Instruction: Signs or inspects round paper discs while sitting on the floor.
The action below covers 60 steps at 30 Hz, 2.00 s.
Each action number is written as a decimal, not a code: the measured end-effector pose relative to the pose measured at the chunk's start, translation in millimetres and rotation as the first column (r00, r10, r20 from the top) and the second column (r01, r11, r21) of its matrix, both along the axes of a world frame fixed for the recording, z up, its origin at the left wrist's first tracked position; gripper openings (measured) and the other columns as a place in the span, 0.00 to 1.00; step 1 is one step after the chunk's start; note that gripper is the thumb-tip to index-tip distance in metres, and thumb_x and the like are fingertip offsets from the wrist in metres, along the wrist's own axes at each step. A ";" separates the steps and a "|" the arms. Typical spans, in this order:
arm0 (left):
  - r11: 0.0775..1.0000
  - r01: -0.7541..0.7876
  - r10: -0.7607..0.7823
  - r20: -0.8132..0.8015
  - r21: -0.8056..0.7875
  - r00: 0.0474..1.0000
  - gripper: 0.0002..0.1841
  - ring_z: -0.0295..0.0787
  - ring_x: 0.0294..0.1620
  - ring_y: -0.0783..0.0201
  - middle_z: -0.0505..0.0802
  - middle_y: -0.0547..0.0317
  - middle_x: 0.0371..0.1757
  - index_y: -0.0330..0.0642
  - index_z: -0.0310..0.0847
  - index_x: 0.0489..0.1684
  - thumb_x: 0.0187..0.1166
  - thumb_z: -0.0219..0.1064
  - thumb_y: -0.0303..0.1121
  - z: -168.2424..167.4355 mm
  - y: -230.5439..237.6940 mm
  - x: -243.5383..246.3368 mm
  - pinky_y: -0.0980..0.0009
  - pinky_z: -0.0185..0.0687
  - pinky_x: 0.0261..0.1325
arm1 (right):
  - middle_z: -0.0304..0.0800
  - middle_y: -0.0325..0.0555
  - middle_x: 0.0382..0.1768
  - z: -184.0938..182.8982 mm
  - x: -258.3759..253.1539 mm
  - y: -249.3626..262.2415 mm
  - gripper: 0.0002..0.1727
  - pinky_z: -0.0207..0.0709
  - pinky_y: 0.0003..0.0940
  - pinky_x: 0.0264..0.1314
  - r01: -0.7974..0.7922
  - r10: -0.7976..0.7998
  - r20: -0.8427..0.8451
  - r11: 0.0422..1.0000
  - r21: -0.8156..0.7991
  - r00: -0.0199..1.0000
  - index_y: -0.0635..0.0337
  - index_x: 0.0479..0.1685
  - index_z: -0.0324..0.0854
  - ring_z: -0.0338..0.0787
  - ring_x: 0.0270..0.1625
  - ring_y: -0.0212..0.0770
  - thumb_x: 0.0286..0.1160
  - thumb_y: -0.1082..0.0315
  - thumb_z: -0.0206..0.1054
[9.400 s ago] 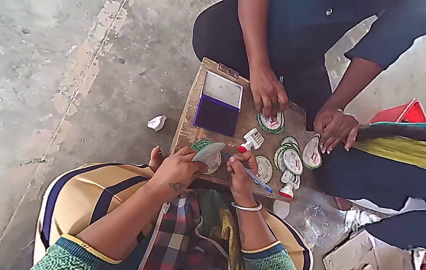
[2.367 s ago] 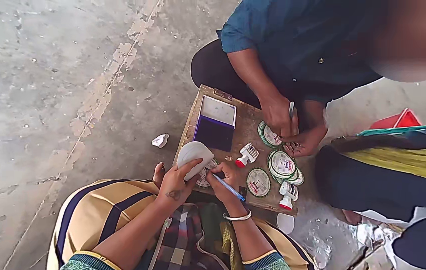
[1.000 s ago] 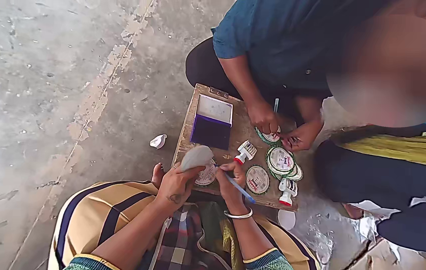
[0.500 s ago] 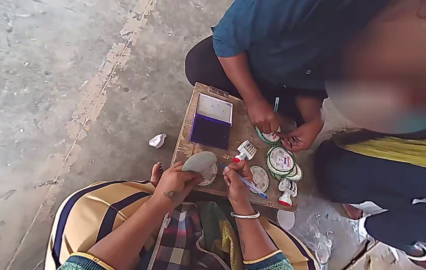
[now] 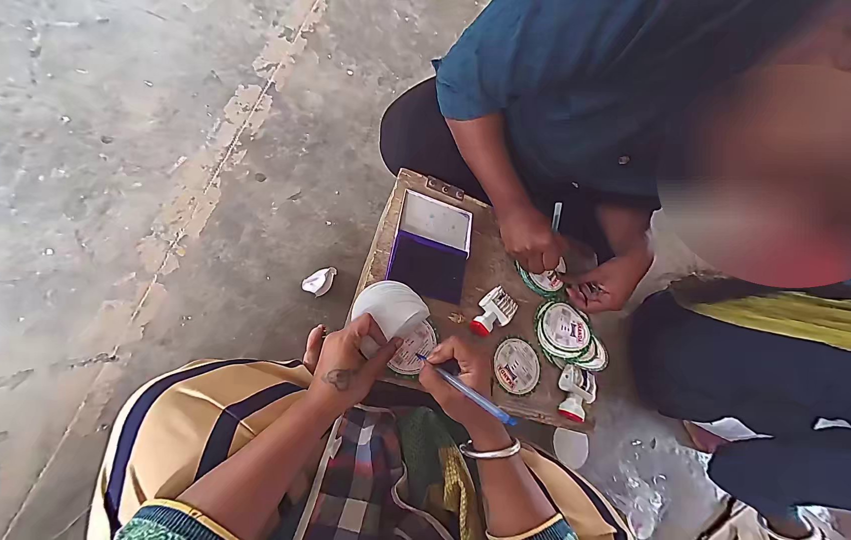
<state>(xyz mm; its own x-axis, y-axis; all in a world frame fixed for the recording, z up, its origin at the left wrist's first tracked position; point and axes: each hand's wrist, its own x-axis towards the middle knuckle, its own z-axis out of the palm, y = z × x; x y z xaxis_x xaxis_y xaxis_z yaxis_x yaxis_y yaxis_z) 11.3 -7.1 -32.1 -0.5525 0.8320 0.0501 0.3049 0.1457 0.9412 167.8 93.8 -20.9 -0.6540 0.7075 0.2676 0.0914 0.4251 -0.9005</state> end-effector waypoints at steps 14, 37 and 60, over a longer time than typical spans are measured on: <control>0.998 0.026 -0.010 -0.227 0.065 0.974 0.16 0.95 0.46 0.51 0.98 0.48 0.45 0.44 0.93 0.55 0.80 0.59 0.26 -6.7 -2.7 10.4 0.47 0.81 0.54 | 0.84 0.33 0.22 -18.5 -8.7 3.7 0.06 0.72 0.11 0.31 0.076 -0.082 0.111 0.996 0.053 0.990 0.60 0.20 0.77 0.80 0.27 0.15 0.56 0.73 0.70; 0.997 0.048 -0.036 -0.199 0.057 0.979 0.14 0.96 0.50 0.52 0.98 0.51 0.48 0.45 0.93 0.56 0.75 0.69 0.31 -8.0 -1.7 8.2 0.43 0.78 0.56 | 0.86 0.31 0.22 -15.3 -12.4 2.5 0.05 0.73 0.12 0.29 0.104 -0.105 0.140 0.994 0.013 0.985 0.59 0.20 0.80 0.80 0.25 0.14 0.55 0.72 0.72; 0.998 0.059 -0.053 -0.171 0.030 0.984 0.14 0.95 0.49 0.50 0.98 0.52 0.49 0.45 0.93 0.57 0.75 0.69 0.31 -7.5 -2.0 7.5 0.40 0.75 0.56 | 0.89 0.33 0.24 -18.9 -15.3 -1.1 0.04 0.76 0.13 0.33 0.130 -0.128 0.108 0.991 -0.009 0.986 0.61 0.22 0.83 0.83 0.28 0.15 0.57 0.72 0.73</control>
<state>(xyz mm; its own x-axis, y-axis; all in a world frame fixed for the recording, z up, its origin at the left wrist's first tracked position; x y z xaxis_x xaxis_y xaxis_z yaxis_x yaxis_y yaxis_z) 18.8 -9.1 -39.6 -0.4862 0.8574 0.1690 0.4675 0.0917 0.8792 152.5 92.7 -39.8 -0.5812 0.7915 0.1890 0.2408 0.3891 -0.8892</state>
